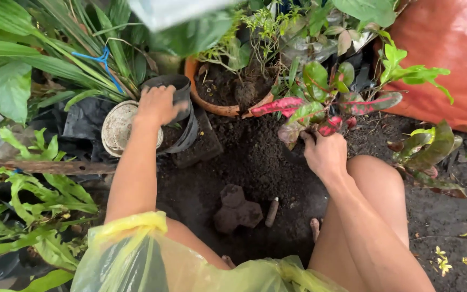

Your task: The person is repotting several small plants into black plastic pots, using a hand trowel to scoop soil and their hands to secure the plants.

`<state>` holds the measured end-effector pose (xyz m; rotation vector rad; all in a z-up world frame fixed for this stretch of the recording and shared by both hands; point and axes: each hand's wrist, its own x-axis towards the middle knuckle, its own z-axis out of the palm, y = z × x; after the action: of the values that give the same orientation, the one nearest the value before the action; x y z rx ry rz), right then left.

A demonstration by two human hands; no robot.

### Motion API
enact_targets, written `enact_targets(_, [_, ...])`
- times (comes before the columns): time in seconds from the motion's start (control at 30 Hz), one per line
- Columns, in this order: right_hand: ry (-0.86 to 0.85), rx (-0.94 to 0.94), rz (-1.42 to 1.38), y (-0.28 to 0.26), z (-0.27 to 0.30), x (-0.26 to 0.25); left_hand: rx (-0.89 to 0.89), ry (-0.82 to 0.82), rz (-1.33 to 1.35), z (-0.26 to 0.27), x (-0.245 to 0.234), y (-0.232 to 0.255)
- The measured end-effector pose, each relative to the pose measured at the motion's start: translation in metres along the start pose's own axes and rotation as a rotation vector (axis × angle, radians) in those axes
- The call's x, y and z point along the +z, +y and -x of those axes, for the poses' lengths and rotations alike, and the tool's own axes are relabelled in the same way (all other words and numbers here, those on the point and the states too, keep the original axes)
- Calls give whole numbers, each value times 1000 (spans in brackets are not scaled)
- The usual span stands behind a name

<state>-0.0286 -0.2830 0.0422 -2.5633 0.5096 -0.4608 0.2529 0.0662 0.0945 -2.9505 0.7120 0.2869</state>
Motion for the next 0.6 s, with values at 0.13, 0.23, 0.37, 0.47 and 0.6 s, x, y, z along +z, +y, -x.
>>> enact_targets(0.13, [42, -31, 12, -9, -1, -7, 42, 208, -252, 1, 58, -9])
enact_targets(0.23, [49, 2, -24, -4, -4, -4, 8, 713, -313, 17, 62, 13])
enact_targets(0.37, [105, -93, -18, 3, -3, -4, -50, 333, -163, 11, 82, 17])
enact_targets(0.47, [135, -109, -3, 2, -5, -1, -75, 237, -77, 14, 69, 22])
enact_targets(0.6, [152, -110, -13, 9, -7, 2, -127, 282, 41, 36, 48, 42])
